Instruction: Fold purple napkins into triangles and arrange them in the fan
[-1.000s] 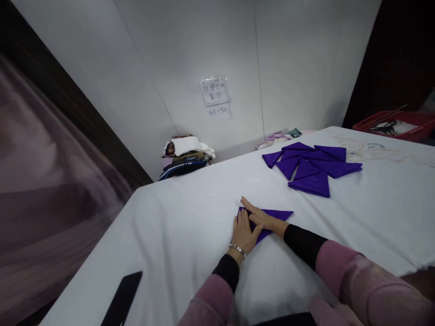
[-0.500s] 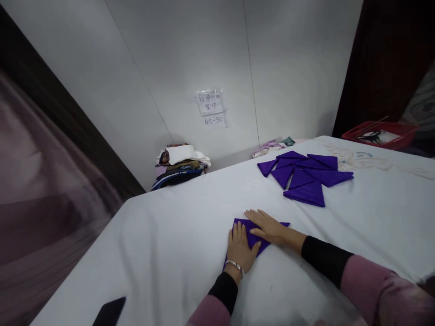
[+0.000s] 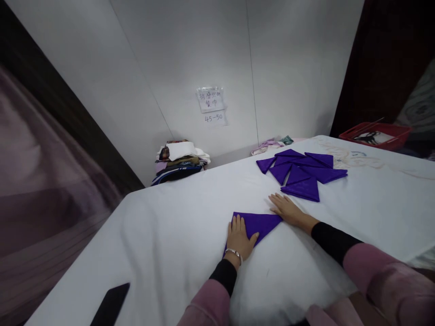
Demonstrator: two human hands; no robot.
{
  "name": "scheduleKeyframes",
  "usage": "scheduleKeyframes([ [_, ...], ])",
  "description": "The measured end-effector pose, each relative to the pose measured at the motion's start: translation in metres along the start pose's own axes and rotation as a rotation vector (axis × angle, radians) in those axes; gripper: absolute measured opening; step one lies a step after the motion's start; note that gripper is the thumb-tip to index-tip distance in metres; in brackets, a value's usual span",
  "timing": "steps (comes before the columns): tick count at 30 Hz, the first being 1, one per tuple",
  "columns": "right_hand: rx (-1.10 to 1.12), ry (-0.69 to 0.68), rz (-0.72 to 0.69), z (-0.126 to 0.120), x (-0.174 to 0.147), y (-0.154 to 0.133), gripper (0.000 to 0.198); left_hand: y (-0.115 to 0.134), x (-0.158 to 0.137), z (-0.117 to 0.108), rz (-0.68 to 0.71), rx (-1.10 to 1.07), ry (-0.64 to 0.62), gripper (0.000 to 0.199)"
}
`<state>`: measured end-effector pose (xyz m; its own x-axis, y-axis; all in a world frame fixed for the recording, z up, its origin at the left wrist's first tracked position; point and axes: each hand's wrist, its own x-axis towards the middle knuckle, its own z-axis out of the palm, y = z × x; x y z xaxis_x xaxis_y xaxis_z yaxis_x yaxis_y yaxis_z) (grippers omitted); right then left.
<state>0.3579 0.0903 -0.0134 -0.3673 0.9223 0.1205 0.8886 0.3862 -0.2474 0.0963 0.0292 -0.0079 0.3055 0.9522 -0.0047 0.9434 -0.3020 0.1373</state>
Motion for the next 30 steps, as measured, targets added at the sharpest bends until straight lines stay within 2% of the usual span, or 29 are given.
scheduleKeyframes([
  [2, 0.007, 0.043, -0.013, -0.001, 0.002, -0.022, 0.066, 0.001, 0.000, -0.001, -0.002, -0.001, 0.003, 0.085],
  [4, 0.054, 0.050, -0.114, 0.002, 0.008, -0.057, 0.066, 0.002, 0.000, -0.003, -0.007, -0.006, -0.002, 0.084],
  [7, 0.156, -0.032, -0.289, 0.010, 0.018, -0.109, 0.069, 0.002, 0.000, -0.005, 0.005, -0.018, -0.017, 0.080],
  [9, 0.190, -0.093, -0.326, 0.016, 0.021, -0.123, 0.070, 0.002, 0.001, -0.005, 0.012, -0.020, -0.025, 0.079],
  [11, 0.175, -0.128, -0.307, 0.018, 0.021, -0.115, 0.071, 0.001, 0.001, -0.003, 0.004, -0.013, -0.026, 0.080],
  [16, 0.080, -0.094, -0.228, 0.007, 0.008, -0.040, 0.066, -0.001, 0.002, 0.002, -0.009, 0.011, 0.013, 0.084],
  [19, 0.020, -0.053, -0.113, -0.004, -0.001, -0.016, 0.064, 0.000, 0.002, 0.002, -0.002, 0.014, 0.020, 0.083],
  [21, -0.011, 0.005, -0.057, -0.007, -0.005, -0.023, 0.066, 0.000, 0.002, 0.001, 0.002, 0.013, 0.015, 0.083],
  [23, 0.006, 0.030, -0.118, -0.004, -0.008, -0.045, 0.067, 0.001, 0.002, -0.001, 0.002, 0.014, 0.007, 0.083],
  [26, 0.100, -0.043, -0.313, 0.007, -0.015, -0.085, 0.070, 0.001, 0.002, -0.002, 0.001, 0.017, -0.018, 0.079],
  [28, 0.156, -0.094, -0.359, 0.014, -0.019, -0.102, 0.072, 0.000, 0.004, -0.005, 0.000, 0.010, -0.051, 0.075],
  [30, 0.189, -0.121, -0.354, 0.017, -0.022, -0.108, 0.074, -0.004, 0.009, -0.010, 0.005, 0.000, -0.090, 0.068],
])
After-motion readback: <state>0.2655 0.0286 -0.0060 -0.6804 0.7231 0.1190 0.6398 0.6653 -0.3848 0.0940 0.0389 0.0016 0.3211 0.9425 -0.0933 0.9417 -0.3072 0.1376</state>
